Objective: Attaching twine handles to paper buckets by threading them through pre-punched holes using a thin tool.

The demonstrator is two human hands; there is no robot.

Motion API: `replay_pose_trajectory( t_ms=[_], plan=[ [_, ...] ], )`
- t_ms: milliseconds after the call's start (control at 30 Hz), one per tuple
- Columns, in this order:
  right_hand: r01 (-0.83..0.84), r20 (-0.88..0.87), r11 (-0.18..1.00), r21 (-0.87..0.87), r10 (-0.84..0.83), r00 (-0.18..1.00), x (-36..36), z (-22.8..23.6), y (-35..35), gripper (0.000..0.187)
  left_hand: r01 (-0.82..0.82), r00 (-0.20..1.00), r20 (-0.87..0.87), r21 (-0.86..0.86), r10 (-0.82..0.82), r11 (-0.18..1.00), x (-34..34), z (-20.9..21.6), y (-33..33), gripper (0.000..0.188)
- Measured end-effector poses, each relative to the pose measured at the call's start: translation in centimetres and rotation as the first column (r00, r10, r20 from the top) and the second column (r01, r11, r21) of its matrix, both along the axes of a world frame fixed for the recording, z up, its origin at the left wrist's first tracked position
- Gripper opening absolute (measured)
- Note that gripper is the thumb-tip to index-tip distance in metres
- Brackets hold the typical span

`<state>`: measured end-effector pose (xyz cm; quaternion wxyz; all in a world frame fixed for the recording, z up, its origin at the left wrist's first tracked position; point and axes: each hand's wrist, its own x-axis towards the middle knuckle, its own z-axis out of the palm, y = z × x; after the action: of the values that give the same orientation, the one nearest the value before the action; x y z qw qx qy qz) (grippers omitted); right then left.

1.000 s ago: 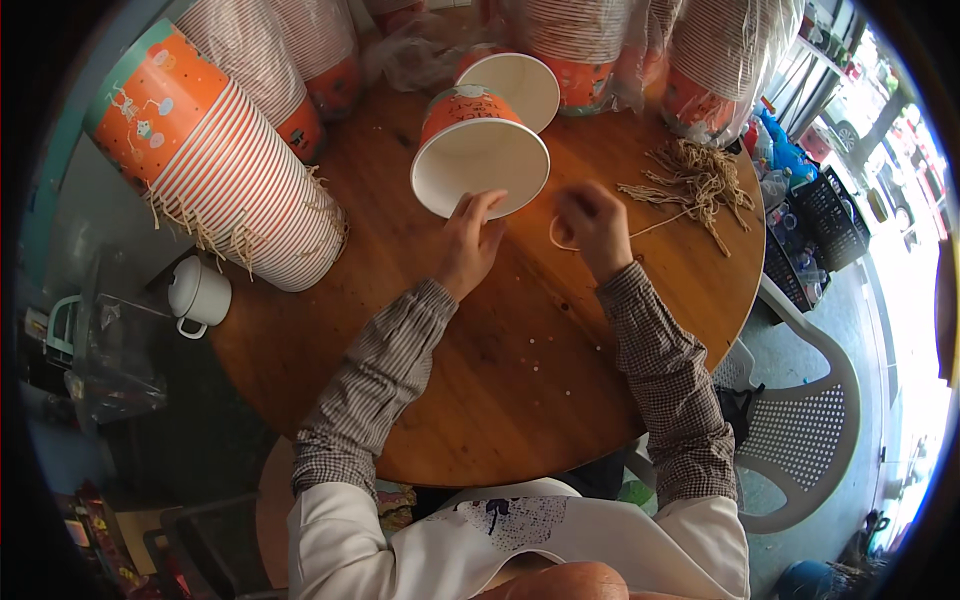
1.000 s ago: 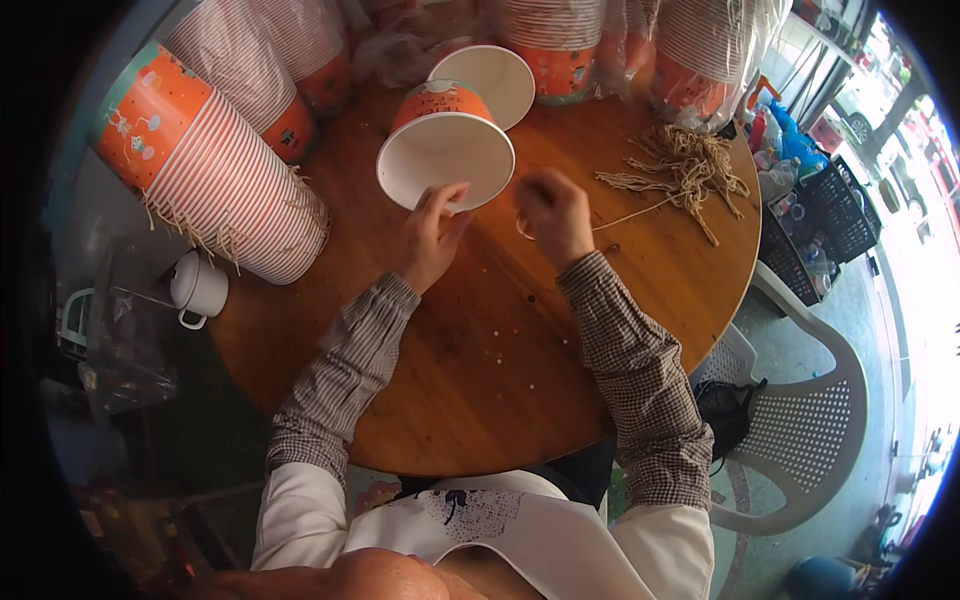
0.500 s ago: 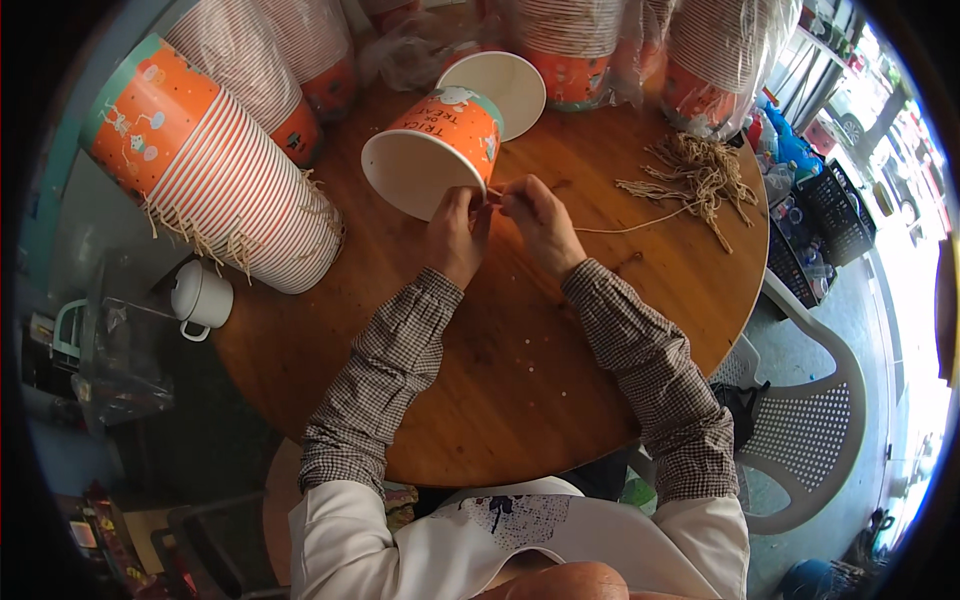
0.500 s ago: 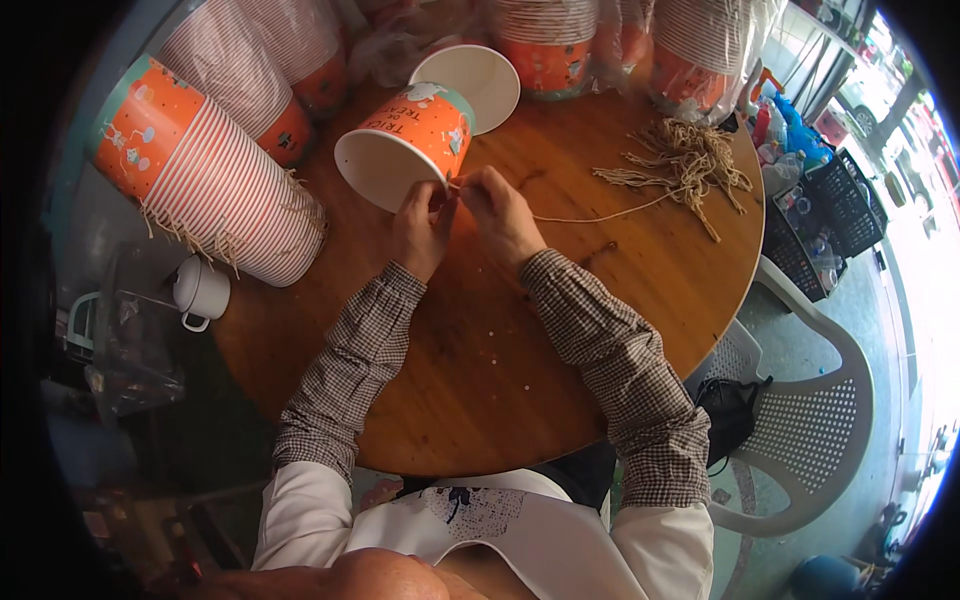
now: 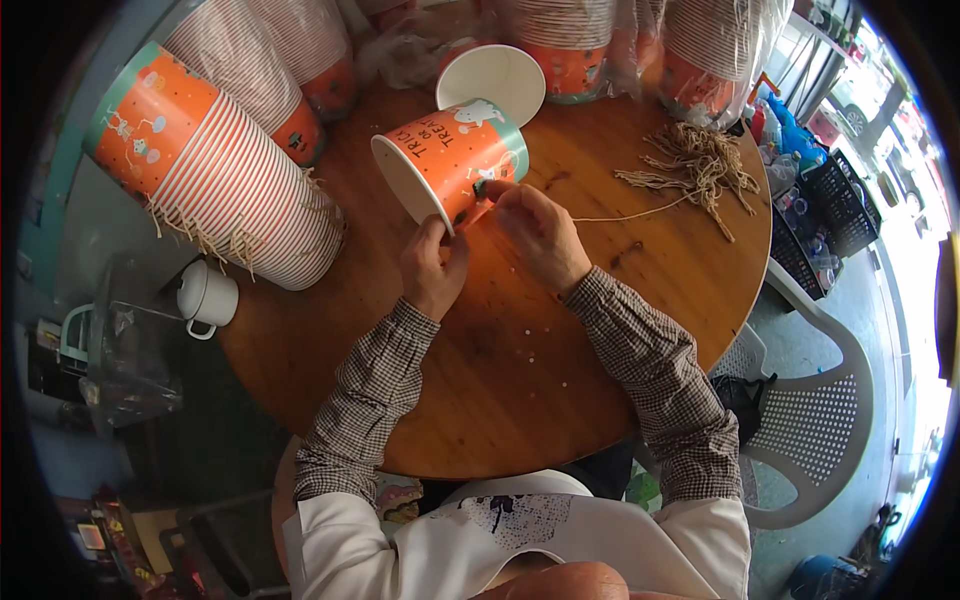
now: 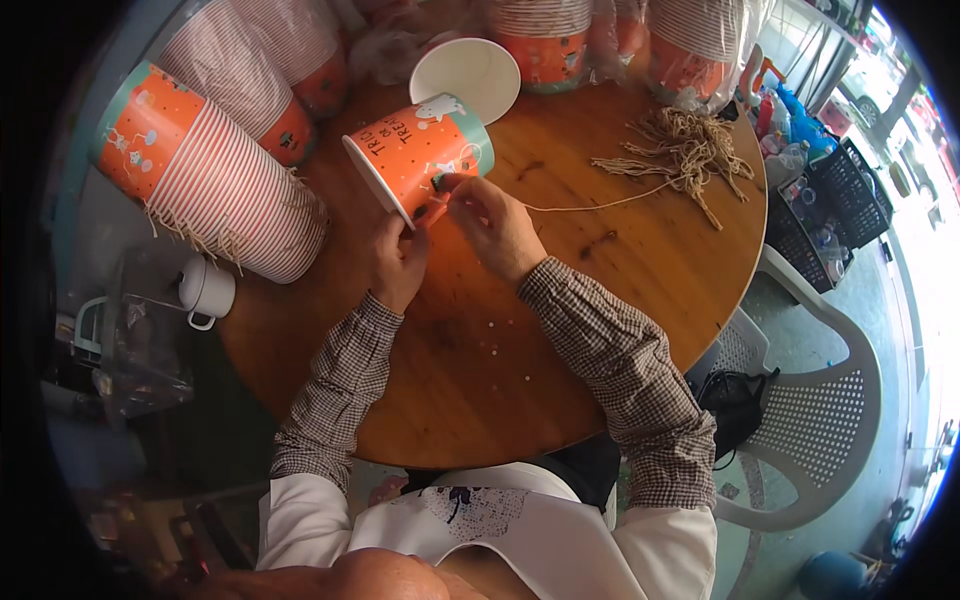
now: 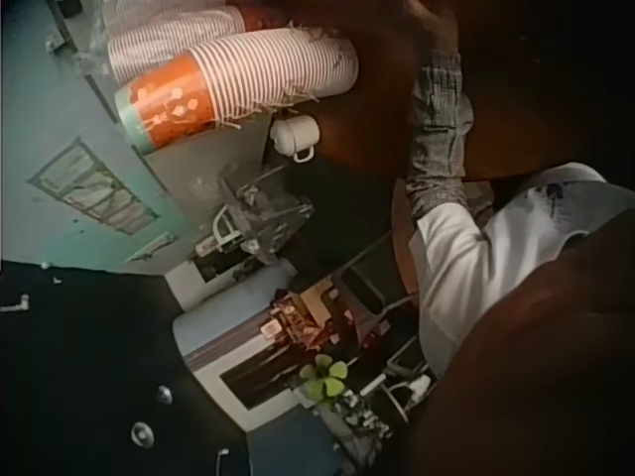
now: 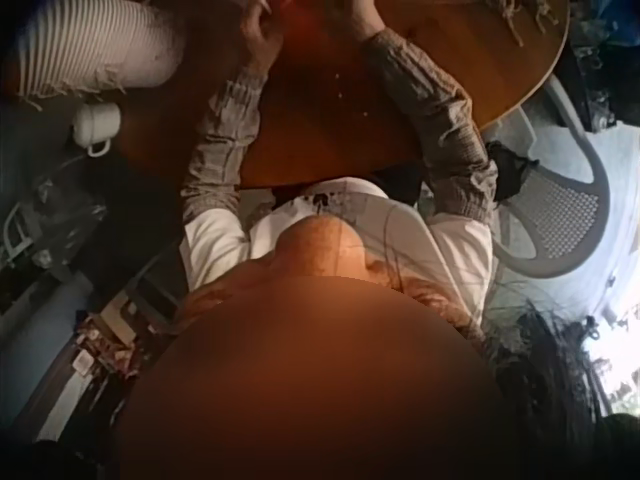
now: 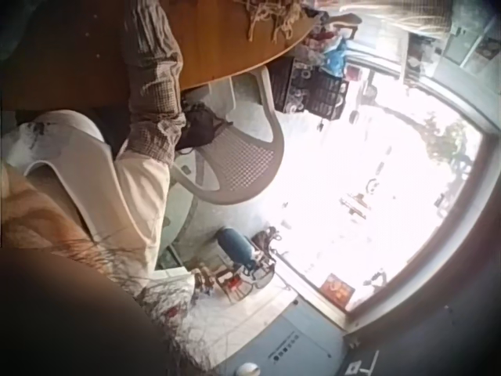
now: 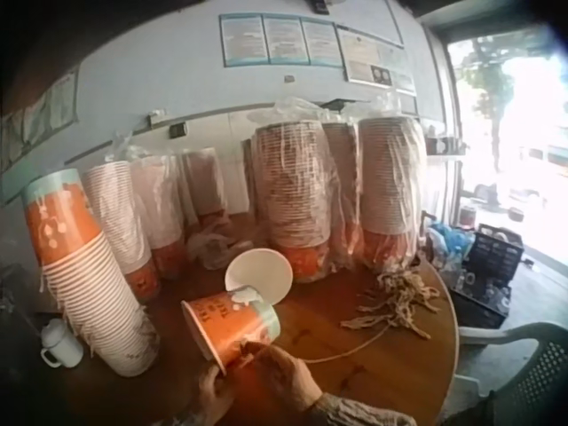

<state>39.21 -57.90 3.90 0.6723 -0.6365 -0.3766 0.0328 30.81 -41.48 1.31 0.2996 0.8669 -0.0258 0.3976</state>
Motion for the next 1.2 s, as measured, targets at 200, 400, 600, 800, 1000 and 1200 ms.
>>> replay_pose_trajectory(
  t_ms=[200, 400, 600, 800, 1000, 1200],
  plan=[
    [-0.113, 0.111, 0.991, -0.068, 0.12, 0.987, -1.6, -0.3, 0.5, 0.014, 0.009, 0.996, -0.079, -0.254, -0.03, 0.967, -0.5, 0.2, 0.3, 0.008],
    [-0.143, 0.461, 0.986, -0.084, 0.166, 0.872, -3.0, 0.3, 0.3, 0.012, -0.009, 0.985, -0.166, -0.316, -0.046, 0.949, -0.7, 0.5, -0.1, 0.013],
    [-0.176, 0.423, 0.979, -0.099, 0.202, 0.883, -4.1, 0.9, 0.4, 0.012, 0.109, 0.977, -0.117, -0.432, -0.176, 0.895, -0.7, 1.2, -0.9, 0.016],
    [-0.181, 0.387, 0.979, -0.094, 0.203, 0.899, -4.0, 0.6, 0.6, 0.012, 0.118, 0.989, -0.072, -0.166, -0.132, 0.979, -0.7, 1.0, -0.9, 0.02],
    [-0.19, 0.369, 0.981, -0.047, 0.193, 0.909, -4.2, 0.9, 0.5, 0.011, 0.127, 0.989, -0.05, -0.217, -0.141, 0.968, -0.7, 0.9, -0.9, 0.018],
    [-0.182, 0.42, 0.982, -0.052, 0.187, 0.888, -4.2, 1.2, 0.5, 0.012, 0.13, 0.988, -0.064, -0.173, -0.143, 0.976, -0.7, 0.8, -0.8, 0.02]
  ],
)
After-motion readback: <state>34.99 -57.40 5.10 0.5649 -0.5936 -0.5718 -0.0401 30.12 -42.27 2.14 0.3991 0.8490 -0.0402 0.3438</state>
